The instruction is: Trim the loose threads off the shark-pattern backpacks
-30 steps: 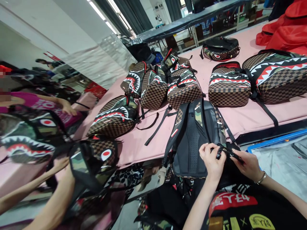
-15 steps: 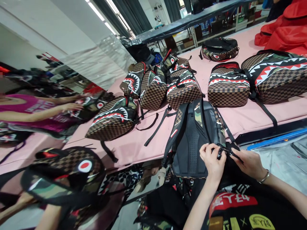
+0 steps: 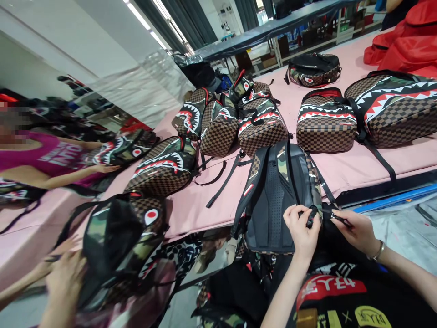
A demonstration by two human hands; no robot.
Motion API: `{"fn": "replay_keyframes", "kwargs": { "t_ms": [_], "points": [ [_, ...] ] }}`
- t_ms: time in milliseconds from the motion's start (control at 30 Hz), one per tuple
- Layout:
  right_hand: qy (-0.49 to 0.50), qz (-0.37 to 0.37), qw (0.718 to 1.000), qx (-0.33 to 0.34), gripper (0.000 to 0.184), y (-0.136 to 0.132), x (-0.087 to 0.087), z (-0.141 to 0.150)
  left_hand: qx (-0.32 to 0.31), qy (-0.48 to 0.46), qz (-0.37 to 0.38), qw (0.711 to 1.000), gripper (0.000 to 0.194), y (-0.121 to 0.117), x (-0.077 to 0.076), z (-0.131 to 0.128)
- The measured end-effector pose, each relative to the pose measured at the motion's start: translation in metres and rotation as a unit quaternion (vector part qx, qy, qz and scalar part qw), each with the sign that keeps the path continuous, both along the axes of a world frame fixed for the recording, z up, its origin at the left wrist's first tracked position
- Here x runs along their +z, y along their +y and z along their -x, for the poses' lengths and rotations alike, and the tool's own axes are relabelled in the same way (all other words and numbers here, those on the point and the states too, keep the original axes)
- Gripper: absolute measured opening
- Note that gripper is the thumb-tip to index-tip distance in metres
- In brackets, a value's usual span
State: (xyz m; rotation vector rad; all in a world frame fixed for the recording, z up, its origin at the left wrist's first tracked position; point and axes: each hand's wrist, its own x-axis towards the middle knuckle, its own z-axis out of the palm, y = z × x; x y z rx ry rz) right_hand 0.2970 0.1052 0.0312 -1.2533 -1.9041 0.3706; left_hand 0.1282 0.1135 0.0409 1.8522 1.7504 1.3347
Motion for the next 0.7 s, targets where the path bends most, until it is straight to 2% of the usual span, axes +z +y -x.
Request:
{"fn": "replay_keyframes", "kwargs": {
  "t_ms": [67, 133, 233, 300, 367, 467, 600, 700],
  "points": [
    [0.145, 0.063, 0.986, -0.053, 0.016, 0.004, 0.002, 0.005, -0.003, -0.075, 0.061, 0.995, 0.01, -0.001, -0.004, 0.006],
    [0.284, 0.168, 0.941, -0.073, 0.021, 0.01, 0.001, 0.013, -0.009, -0.179, 0.143, 0.973, 0.019, -0.002, -0.008, 0.013],
    [0.431, 0.297, 0.852, -0.004, 0.034, 0.017, -0.005, 0.029, -0.03, -0.322, 0.22, 0.92, 0.025, -0.005, -0.012, 0.02],
    [0.46, 0.331, 0.823, 0.026, 0.038, 0.021, -0.011, 0.04, -0.041, -0.379, 0.233, 0.895, 0.025, -0.008, -0.011, 0.021],
    [0.44, 0.341, 0.83, 0.044, 0.037, 0.023, -0.015, 0.051, -0.051, -0.415, 0.234, 0.878, 0.024, -0.009, -0.01, 0.022],
    [0.382, 0.33, 0.861, 0.06, 0.039, 0.026, -0.018, 0.062, -0.067, -0.433, 0.233, 0.868, 0.025, -0.011, -0.008, 0.021],
    [0.314, 0.333, 0.886, 0.073, 0.033, 0.023, -0.022, 0.061, -0.084, -0.355, 0.219, 0.905, 0.026, -0.017, -0.004, 0.023],
    [0.249, 0.319, 0.914, 0.038, 0.037, 0.022, -0.03, 0.044, -0.03, -0.298, 0.155, 0.941, 0.027, -0.02, -0.001, 0.036]
  ]
}}
